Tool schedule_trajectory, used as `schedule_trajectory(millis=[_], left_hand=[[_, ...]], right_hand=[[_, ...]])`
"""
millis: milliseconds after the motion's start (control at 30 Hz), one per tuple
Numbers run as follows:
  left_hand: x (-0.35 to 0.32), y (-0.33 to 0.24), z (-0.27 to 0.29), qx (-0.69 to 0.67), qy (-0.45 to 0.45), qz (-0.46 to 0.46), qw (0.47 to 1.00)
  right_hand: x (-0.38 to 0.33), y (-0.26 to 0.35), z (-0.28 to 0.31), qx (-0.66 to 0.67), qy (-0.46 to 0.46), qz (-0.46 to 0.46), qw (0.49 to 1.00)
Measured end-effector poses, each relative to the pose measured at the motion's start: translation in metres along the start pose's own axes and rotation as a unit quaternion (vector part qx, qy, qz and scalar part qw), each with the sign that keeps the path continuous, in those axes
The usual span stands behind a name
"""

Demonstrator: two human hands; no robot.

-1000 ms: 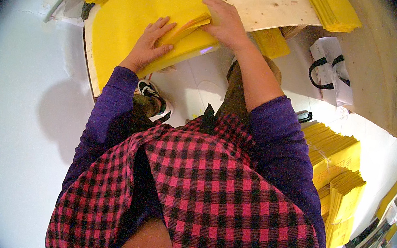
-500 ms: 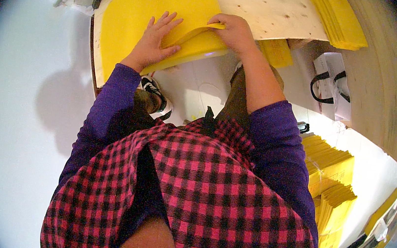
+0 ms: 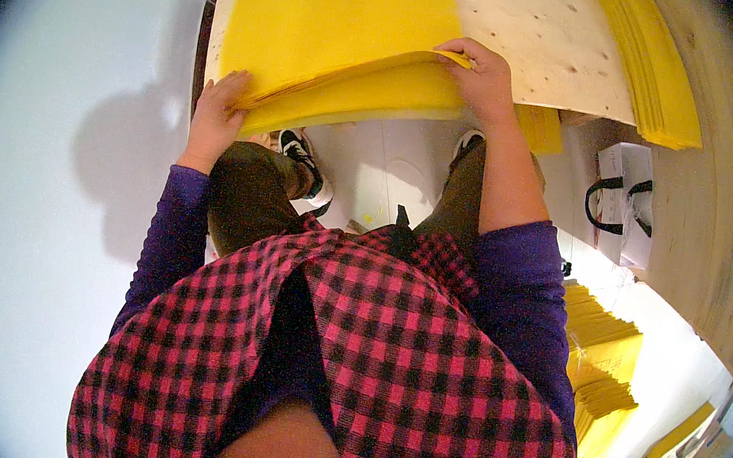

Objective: The person folds multiple yellow sheets of material on a wooden table. They pick up each sheet, fold it in half, then fold it again, and place the folded stack on the table.

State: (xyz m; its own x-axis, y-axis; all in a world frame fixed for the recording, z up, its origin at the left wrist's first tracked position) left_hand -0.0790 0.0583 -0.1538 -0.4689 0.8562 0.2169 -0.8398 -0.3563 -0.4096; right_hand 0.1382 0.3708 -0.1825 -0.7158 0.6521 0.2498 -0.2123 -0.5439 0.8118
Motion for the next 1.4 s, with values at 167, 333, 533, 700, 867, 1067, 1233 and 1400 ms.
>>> schedule_trajectory(millis=[167,333,533,700,867,1067,1233,1400], left_hand=[[-0.012,0.04,0.005,-0.232,-0.114,0.112,0.96],[-0.014,0.049,0.006,-0.236,-0.153,0.08,0.956],[-0.011,0.053,0.009,-0.239,-0.177,0.071,0.952],[-0.01,0.064,0.007,-0.298,-0.18,0.098,0.932],[-0.009,0.071,0.009,-0.415,-0.188,0.192,0.869],[-0.003,0.052,0.03,-0.524,-0.219,0.127,0.813],[-0.006,0.063,0.016,-0.605,-0.173,0.211,0.748],[-0.005,0.07,-0.001,-0.601,-0.162,0.223,0.75]], right_hand=[[-0.001,0.003,0.001,0.017,-0.004,-0.029,0.999],[0.0,0.007,0.0,0.019,-0.013,-0.035,0.999],[0.001,-0.003,-0.001,0.042,-0.015,-0.051,0.998],[0.002,-0.017,-0.004,0.085,-0.033,-0.065,0.994],[0.005,-0.016,-0.002,0.089,-0.04,-0.054,0.994],[0.0,0.0,0.003,0.143,-0.067,-0.054,0.986],[0.003,-0.003,0.005,0.114,-0.066,-0.067,0.989],[0.007,-0.021,-0.007,0.098,-0.051,-0.132,0.985]])
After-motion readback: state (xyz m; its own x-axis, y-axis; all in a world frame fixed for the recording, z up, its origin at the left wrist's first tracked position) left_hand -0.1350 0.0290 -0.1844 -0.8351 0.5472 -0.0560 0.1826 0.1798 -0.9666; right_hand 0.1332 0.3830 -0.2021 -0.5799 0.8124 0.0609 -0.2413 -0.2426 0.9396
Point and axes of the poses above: each hand's wrist, its own x-axis towards the middle knuckle, its own z-axis out of the back of the hand, y = z × x, the point moved 6 cm from there along x, towards the middle knuckle, and after that the axes turned 10 degrees about -x, right-handed, at the moved point
